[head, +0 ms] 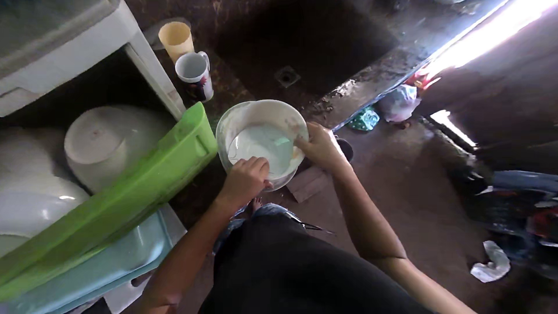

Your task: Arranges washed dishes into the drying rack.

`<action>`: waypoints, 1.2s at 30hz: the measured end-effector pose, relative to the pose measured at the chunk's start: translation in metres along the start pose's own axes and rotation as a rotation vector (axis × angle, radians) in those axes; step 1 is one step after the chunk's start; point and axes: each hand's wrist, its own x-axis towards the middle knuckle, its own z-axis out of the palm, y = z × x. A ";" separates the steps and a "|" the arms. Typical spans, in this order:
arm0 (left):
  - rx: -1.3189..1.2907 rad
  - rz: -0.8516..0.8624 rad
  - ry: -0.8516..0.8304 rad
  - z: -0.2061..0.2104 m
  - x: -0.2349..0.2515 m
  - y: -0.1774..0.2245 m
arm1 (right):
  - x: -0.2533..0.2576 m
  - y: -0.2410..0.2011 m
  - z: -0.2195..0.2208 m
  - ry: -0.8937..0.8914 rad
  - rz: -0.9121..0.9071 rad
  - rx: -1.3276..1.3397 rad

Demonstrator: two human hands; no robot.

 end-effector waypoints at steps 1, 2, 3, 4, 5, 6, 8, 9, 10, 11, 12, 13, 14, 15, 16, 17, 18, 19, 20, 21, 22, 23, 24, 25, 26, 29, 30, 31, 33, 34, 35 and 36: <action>-0.028 0.022 0.012 0.000 0.000 -0.003 | 0.001 -0.002 -0.002 0.012 -0.001 -0.007; -0.059 0.045 0.029 0.001 0.001 -0.005 | 0.001 -0.005 -0.006 0.012 0.008 -0.017; -0.082 0.069 0.058 0.003 0.001 -0.007 | 0.002 -0.008 -0.010 -0.006 0.025 -0.024; -0.091 0.086 0.081 0.004 0.002 -0.008 | 0.003 -0.011 -0.014 -0.033 0.041 -0.026; -0.092 0.092 0.089 0.006 0.002 -0.008 | 0.005 -0.013 -0.017 -0.062 0.048 -0.025; -0.092 0.091 0.091 0.008 0.002 -0.008 | 0.007 -0.014 -0.019 -0.086 0.042 -0.021; -0.091 0.091 0.105 0.016 0.000 -0.006 | 0.010 -0.015 -0.023 -0.116 0.038 -0.033; -0.082 0.097 0.143 0.021 -0.002 -0.006 | 0.010 -0.017 -0.026 -0.114 0.040 -0.045; -0.071 0.101 0.207 0.024 -0.004 -0.006 | 0.010 -0.020 -0.028 -0.109 0.047 -0.058; -0.064 0.098 0.293 0.026 -0.005 -0.004 | 0.009 -0.022 -0.029 -0.097 0.052 -0.076; -0.069 0.079 0.383 0.026 -0.006 -0.001 | 0.010 -0.022 -0.031 -0.092 0.054 -0.093; -0.082 0.048 0.481 0.023 -0.004 0.002 | 0.011 -0.022 -0.033 -0.088 0.042 -0.103; -0.103 0.010 0.574 0.019 -0.001 0.005 | 0.013 -0.022 -0.036 -0.084 0.009 -0.105; -0.143 -0.038 0.656 0.013 0.002 0.008 | 0.015 -0.023 -0.039 -0.075 -0.039 -0.098; -0.195 -0.099 0.724 0.006 0.004 0.012 | 0.016 -0.024 -0.041 -0.059 -0.092 -0.083; -0.253 -0.175 0.778 -0.001 0.005 0.016 | 0.017 -0.025 -0.045 -0.029 -0.134 -0.068; -0.319 -0.264 0.824 -0.009 0.006 0.020 | 0.017 -0.028 -0.050 0.011 -0.163 -0.066; -0.376 -0.353 0.866 -0.015 0.007 0.023 | 0.017 -0.031 -0.056 0.064 -0.190 -0.078; -0.413 -0.426 0.900 -0.018 0.006 0.024 | 0.015 -0.034 -0.062 0.124 -0.212 -0.095; -0.415 -0.473 0.928 -0.019 0.005 0.025 | 0.013 -0.036 -0.067 0.184 -0.237 -0.121; -0.394 -0.490 0.954 -0.017 0.003 0.026 | 0.012 -0.037 -0.070 0.259 -0.281 -0.149; -0.363 -0.486 0.968 -0.014 0.001 0.026 | 0.012 -0.036 -0.072 0.338 -0.329 -0.178; -0.324 -0.474 0.982 -0.010 -0.001 0.026 | 0.013 -0.034 -0.072 0.425 -0.376 -0.189; -0.270 -0.454 0.990 -0.006 -0.002 0.026 | 0.014 -0.031 -0.071 0.506 -0.405 -0.188; -0.203 -0.411 0.989 -0.001 -0.003 0.025 | 0.014 -0.028 -0.071 0.579 -0.422 -0.174; 0.009 -0.174 0.835 0.012 -0.002 0.015 | 0.015 -0.020 -0.068 0.719 -0.376 -0.057; 0.062 -0.103 0.768 0.018 -0.001 0.012 | 0.015 -0.017 -0.068 0.723 -0.326 0.005; 0.100 -0.042 0.706 0.024 0.001 0.009 | 0.015 -0.012 -0.069 0.722 -0.279 0.069; 0.159 0.066 0.611 0.037 0.002 0.003 | 0.019 0.004 -0.072 0.747 -0.233 0.154; 0.168 0.110 0.563 0.043 0.001 0.001 | 0.020 0.012 -0.073 0.779 -0.224 0.149; 0.170 0.148 0.515 0.048 0.000 0.000 | 0.018 0.021 -0.074 0.803 -0.209 0.124; 0.171 0.168 0.470 0.051 -0.002 -0.001 | 0.016 0.030 -0.075 0.820 -0.174 0.086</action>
